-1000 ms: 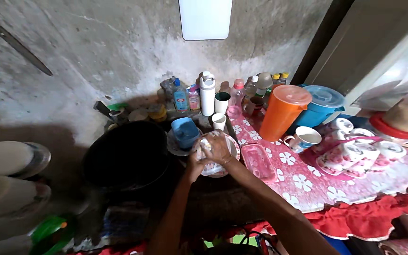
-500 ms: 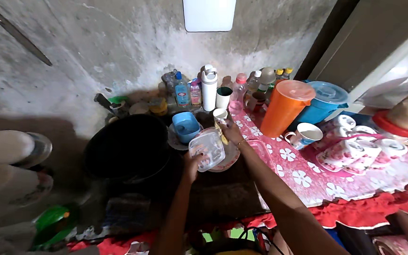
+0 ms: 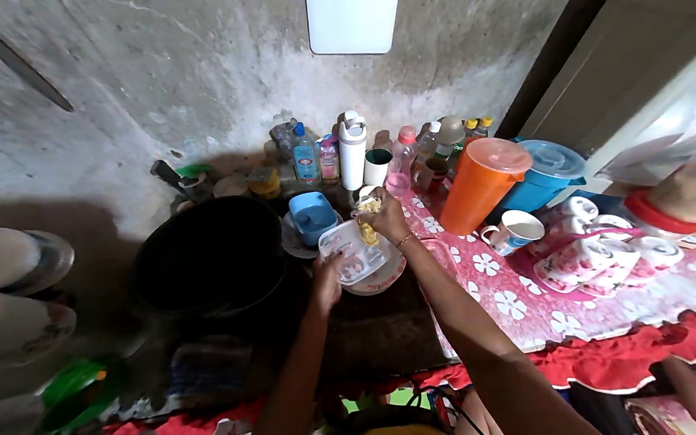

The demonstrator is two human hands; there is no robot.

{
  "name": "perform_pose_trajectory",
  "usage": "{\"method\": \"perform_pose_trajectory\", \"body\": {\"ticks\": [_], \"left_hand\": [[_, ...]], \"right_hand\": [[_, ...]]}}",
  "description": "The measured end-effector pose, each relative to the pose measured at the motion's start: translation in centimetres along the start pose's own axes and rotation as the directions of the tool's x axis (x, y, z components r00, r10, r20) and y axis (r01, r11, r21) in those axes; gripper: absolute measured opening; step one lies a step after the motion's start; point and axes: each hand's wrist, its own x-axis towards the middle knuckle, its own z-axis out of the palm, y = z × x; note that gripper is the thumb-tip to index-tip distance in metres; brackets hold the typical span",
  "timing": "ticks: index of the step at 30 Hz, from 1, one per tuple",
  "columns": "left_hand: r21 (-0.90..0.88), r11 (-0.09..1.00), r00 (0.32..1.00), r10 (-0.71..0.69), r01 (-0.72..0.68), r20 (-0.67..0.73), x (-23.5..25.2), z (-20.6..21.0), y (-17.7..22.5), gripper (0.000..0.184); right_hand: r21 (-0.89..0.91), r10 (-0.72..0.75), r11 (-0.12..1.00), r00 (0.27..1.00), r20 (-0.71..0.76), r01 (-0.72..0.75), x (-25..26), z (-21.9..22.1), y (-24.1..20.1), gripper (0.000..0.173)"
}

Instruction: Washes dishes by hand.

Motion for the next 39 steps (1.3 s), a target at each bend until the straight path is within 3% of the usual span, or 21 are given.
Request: {"method": "perform_pose_trajectory", "body": {"ticks": [3,7,9,11,13,15,19,24,28,29,32,35,39], "left_hand": [[0.014,1.0,0.993,0.019,-0.02,0.117,-0.1,0.6,-0.6,0.049],[0.138,0.99,0.99,0.022,-0.042,0.138,0.8,0.6,-1.2,0.044],[0.132,0.99,0.989,0.036,-0.055,0.14,0.7,0.4,-1.2,0.05],[0.114,0.991,0.986,0.059,-0.077,0.155,0.6,0.3,-1.1,0.053],[0.129,0.988,0.984,0.059,-0.081,0.167,0.7,0.2,-1.2,0.053],[0.139,0.987,0.984,0.062,-0.086,0.165,1.1,0.1,-1.1,0.054],[0.203,0.972,0.981,0.082,-0.117,0.176,1.8,-0.2,-0.8,0.052],[0.176,0.982,0.982,0.034,-0.067,0.185,1.0,0.2,-1.1,0.054],[0.261,0.962,0.987,0.043,-0.083,0.157,1.2,0.3,-0.9,0.041],[0.28,0.956,0.988,0.041,-0.083,0.152,1.1,0.1,-1.0,0.041],[0.199,0.973,0.978,0.078,-0.118,0.195,1.3,-0.2,-1.2,0.052],[0.085,0.991,0.982,0.083,-0.099,0.171,1.0,0.1,-1.1,0.049],[-0.196,0.978,0.998,0.066,-0.065,-0.003,1.5,1.2,-0.7,0.038]], "right_hand": [[-0.02,-0.086,0.996,0.996,0.008,0.086,-1.2,2.4,1.8,0.044],[0.014,-0.322,0.946,0.93,0.178,0.325,-3.9,5.2,0.2,0.038],[-0.044,-0.274,0.956,0.934,0.228,0.291,-3.0,4.4,0.9,0.037],[-0.154,-0.153,0.971,0.97,0.189,0.183,-1.1,3.2,2.2,0.038],[-0.15,-0.092,0.982,0.988,0.124,0.111,-0.6,2.9,2.9,0.039],[-0.11,-0.13,0.984,0.986,0.1,0.141,-2.0,3.8,2.0,0.042],[-0.115,-0.376,0.912,0.914,0.152,0.395,-3.5,5.5,1.2,0.042],[-0.182,-0.254,0.944,0.959,0.127,0.275,-1.2,3.6,2.6,0.035],[-0.099,-0.484,0.862,0.866,0.128,0.497,-3.4,5.7,0.1,0.033],[-0.09,-0.482,0.862,0.861,0.162,0.5,-3.2,5.9,0.0,0.033],[-0.182,-0.224,0.946,0.948,0.226,0.267,-0.7,4.2,1.1,0.035],[-0.216,-0.001,0.976,0.998,0.066,0.016,0.0,3.3,2.1,0.041],[-0.078,-0.055,0.995,0.985,0.162,0.068,-4.6,6.2,-1.6,0.051]]}}
